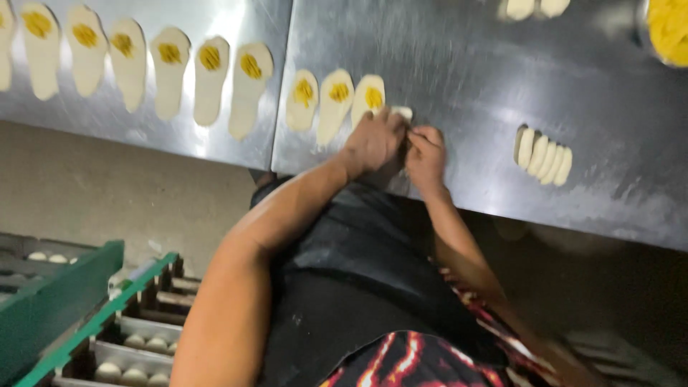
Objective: Rolling and shaping individual pieces of dough with filling on a metal bakery table.
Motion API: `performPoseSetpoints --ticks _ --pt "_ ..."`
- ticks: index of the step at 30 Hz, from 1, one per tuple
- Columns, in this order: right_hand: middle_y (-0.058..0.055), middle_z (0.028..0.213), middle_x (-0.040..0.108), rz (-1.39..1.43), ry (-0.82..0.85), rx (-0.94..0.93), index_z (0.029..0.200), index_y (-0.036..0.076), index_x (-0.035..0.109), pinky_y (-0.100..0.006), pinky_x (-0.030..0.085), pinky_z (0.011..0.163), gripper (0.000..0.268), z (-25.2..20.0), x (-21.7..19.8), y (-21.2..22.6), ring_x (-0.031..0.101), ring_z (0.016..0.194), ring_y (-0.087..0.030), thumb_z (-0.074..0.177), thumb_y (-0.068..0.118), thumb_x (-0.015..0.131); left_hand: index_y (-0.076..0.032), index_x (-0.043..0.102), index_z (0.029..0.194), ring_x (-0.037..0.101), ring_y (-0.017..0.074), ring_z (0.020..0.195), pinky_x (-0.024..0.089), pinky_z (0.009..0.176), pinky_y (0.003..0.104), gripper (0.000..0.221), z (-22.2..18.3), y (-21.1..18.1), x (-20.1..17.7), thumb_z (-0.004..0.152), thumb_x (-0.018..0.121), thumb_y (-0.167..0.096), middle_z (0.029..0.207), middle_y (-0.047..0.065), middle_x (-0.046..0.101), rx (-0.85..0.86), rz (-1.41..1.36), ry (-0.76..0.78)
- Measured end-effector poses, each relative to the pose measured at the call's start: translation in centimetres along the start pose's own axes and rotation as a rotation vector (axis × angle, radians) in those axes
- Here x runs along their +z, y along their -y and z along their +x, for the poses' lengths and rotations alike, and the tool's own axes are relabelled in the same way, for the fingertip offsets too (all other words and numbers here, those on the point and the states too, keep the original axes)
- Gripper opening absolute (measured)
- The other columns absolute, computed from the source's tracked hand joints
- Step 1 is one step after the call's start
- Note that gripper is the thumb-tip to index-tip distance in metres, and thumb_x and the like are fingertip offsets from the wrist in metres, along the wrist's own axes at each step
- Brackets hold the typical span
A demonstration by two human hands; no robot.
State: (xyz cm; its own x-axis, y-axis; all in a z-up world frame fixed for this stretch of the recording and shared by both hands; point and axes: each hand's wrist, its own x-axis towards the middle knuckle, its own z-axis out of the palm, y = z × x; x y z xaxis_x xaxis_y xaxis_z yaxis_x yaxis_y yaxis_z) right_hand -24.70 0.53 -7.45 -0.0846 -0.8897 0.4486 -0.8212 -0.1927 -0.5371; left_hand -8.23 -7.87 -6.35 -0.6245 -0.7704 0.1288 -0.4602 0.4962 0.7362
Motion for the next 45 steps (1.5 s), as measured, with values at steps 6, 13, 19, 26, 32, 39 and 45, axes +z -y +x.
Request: performPoseSetpoints --ticks 6,13,19,26,32,39,45 --pt "-0.014 0.106 0.077 0.05 0.035 0.247 0.122 0.004 0.068 -0.038 0.059 0.078 0.021 7.5 0.0 1.8 0.077 0.093 -0.03 0.112 0.021 0.06 -0.008 0.072 0.106 0.05 0.0286 0.119 0.043 0.092 0.047 0.027 -4.0 -2.2 -1.7 0.1 0.05 -0.024 0.119 0.009 0.069 0.367 0.554 0.245" --pt "-0.009 0.08 0.071 -0.294 0.209 -0.23 0.104 0.011 0.067 -0.047 0.051 0.061 0.015 12.5 6.4 -2.8 0.069 0.068 -0.034 0.106 0.026 0.065 -0.003 0.067 0.127 0.05 0.0298 0.117 0.04 0.099 0.051 0.042 -5.6 -2.4 -3.8 0.095 0.05 -0.024 0.11 0.01 0.071 0.43 0.745 0.316" --pt "-0.008 0.083 0.064 -0.413 0.071 -0.331 0.093 0.011 0.059 -0.048 0.046 0.069 0.024 13.9 6.0 -1.9 0.063 0.077 -0.033 0.107 0.028 0.067 -0.006 0.062 0.126 0.055 0.0331 0.118 0.044 0.095 0.056 0.042 -5.5 -1.2 -5.5 0.086 0.059 -0.019 0.117 0.015 0.07 0.118 0.451 0.211" --pt "-0.01 0.077 0.063 -0.462 0.332 -0.055 0.074 0.013 0.062 -0.048 0.044 0.073 0.049 14.0 5.3 -0.6 0.061 0.078 -0.035 0.112 0.043 0.063 -0.003 0.057 0.124 0.068 0.0244 0.072 0.053 0.056 0.038 0.038 -6.0 2.1 -7.2 0.092 0.071 -0.019 0.107 0.012 0.069 -0.917 -1.206 0.067" --pt "-0.008 0.079 0.064 -0.486 0.056 -0.265 0.077 0.012 0.064 -0.045 0.046 0.072 0.036 12.4 7.9 0.2 0.063 0.076 -0.032 0.109 0.029 0.058 -0.001 0.068 0.111 0.063 0.0103 0.067 0.054 0.059 0.028 0.022 -9.8 5.1 -4.4 0.093 0.072 -0.014 0.094 0.005 0.069 -0.775 -1.166 0.08" --pt "-0.013 0.081 0.061 -0.545 0.354 0.09 0.075 0.009 0.06 -0.048 0.045 0.076 0.05 11.3 7.0 0.5 0.059 0.081 -0.035 0.113 0.042 0.057 -0.003 0.069 0.108 0.058 0.0094 0.062 0.048 0.055 0.026 0.016 -12.5 7.1 -8.0 0.096 0.069 -0.014 0.082 0.001 0.066 -0.739 -1.172 0.007" --pt "-0.019 0.121 0.06 -0.565 0.208 0.131 0.114 0.003 0.061 -0.053 0.04 0.101 0.047 8.4 7.1 3.8 0.054 0.117 -0.038 0.111 0.047 0.045 -0.003 0.07 0.109 0.062 0.0083 0.066 0.05 0.058 0.025 0.017 -14.9 7.3 -12.0 0.094 0.066 -0.01 0.085 0.0 0.069 -0.784 -1.169 -0.014"
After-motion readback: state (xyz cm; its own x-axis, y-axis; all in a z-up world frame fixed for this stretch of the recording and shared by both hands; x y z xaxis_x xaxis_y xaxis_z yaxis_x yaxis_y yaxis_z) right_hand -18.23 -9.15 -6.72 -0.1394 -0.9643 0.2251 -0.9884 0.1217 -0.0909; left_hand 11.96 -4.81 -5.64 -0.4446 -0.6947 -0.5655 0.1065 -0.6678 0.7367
